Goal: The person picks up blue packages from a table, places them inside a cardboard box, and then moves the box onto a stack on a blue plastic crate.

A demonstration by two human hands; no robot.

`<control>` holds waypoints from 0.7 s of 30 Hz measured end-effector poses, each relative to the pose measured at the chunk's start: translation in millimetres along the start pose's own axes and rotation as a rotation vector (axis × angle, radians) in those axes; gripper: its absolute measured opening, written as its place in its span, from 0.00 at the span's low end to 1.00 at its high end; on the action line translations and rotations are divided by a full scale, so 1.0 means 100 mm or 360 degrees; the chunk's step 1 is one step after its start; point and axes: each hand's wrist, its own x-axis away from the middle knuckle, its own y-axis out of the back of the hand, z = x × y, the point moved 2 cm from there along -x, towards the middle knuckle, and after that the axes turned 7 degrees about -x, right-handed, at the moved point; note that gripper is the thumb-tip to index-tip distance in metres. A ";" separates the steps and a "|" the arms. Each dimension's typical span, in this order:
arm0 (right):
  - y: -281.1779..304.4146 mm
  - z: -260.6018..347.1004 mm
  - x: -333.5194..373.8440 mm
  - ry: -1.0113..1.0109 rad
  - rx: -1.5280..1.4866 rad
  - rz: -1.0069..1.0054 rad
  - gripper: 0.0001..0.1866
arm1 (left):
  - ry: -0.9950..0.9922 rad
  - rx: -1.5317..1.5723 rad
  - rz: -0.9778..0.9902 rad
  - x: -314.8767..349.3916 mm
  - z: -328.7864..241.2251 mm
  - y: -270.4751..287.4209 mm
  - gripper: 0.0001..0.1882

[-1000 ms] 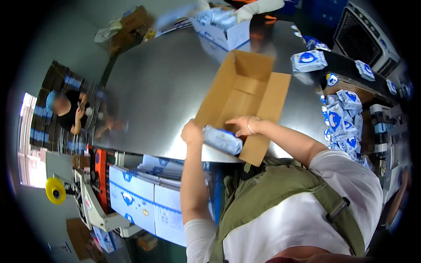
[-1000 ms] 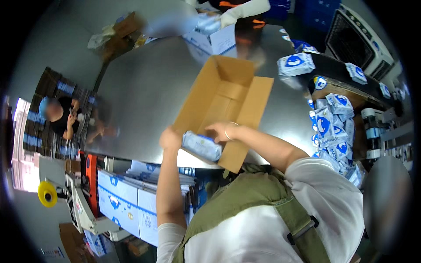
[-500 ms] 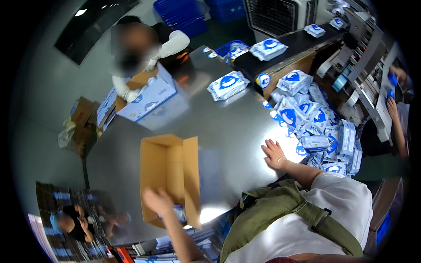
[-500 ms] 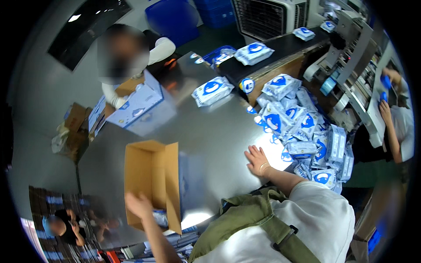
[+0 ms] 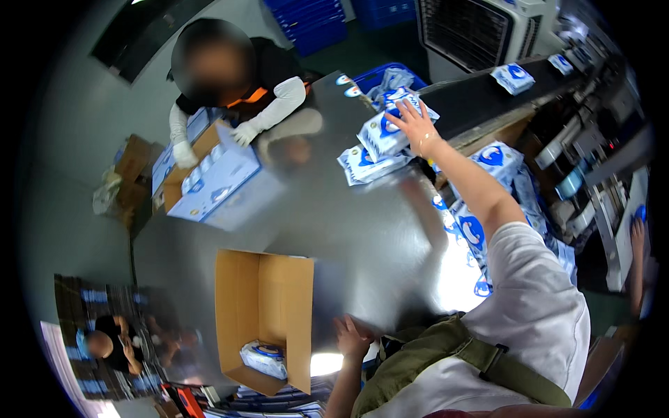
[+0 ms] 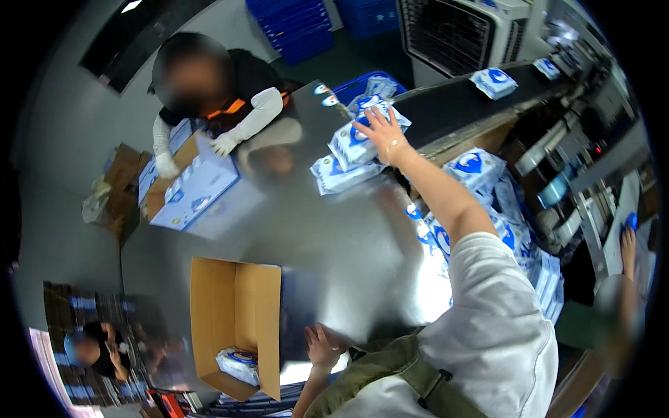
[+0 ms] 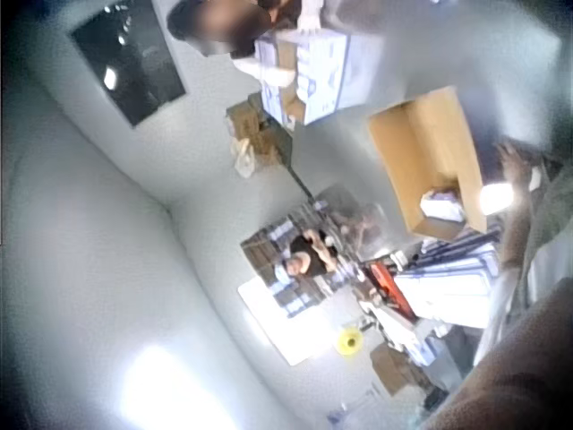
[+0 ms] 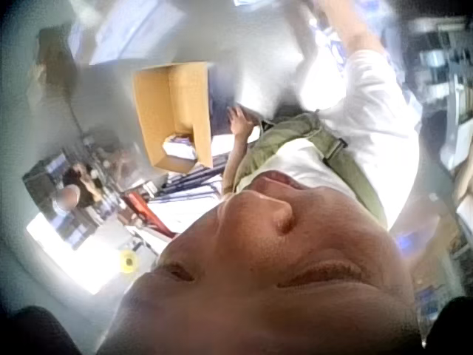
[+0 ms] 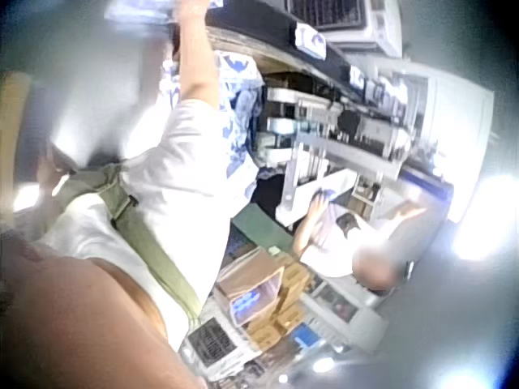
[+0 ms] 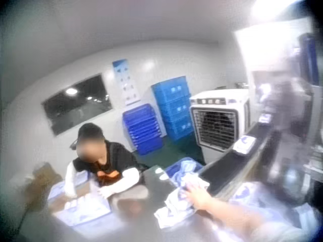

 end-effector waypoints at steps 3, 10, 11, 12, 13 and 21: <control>-0.15 0.18 -0.56 0.0074 0.0049 0.0524 0.46 | 0.0056 0.0137 0.0123 -0.02 -0.01 0.07 0.57; -0.46 0.87 -0.90 0.0132 -0.0361 0.0729 0.39 | 0.0063 0.0207 0.0110 0.00 0.07 0.02 0.58; -0.39 1.01 -0.82 0.0227 -0.0347 0.0768 0.38 | 0.0055 0.0227 0.0094 0.02 0.08 0.03 0.57; -0.32 1.13 -0.67 0.0280 -0.0318 0.0796 0.38 | 0.0041 0.0189 0.0037 0.00 0.08 0.00 0.56; -0.24 1.22 -0.48 0.0266 -0.0319 0.0819 0.38 | 0.0020 0.0153 -0.0026 -0.03 0.06 -0.06 0.56; 0.42 2.32 1.84 0.0160 -0.0699 0.0927 0.47 | 0.0154 0.2150 -0.0067 0.10 -0.08 -0.56 0.35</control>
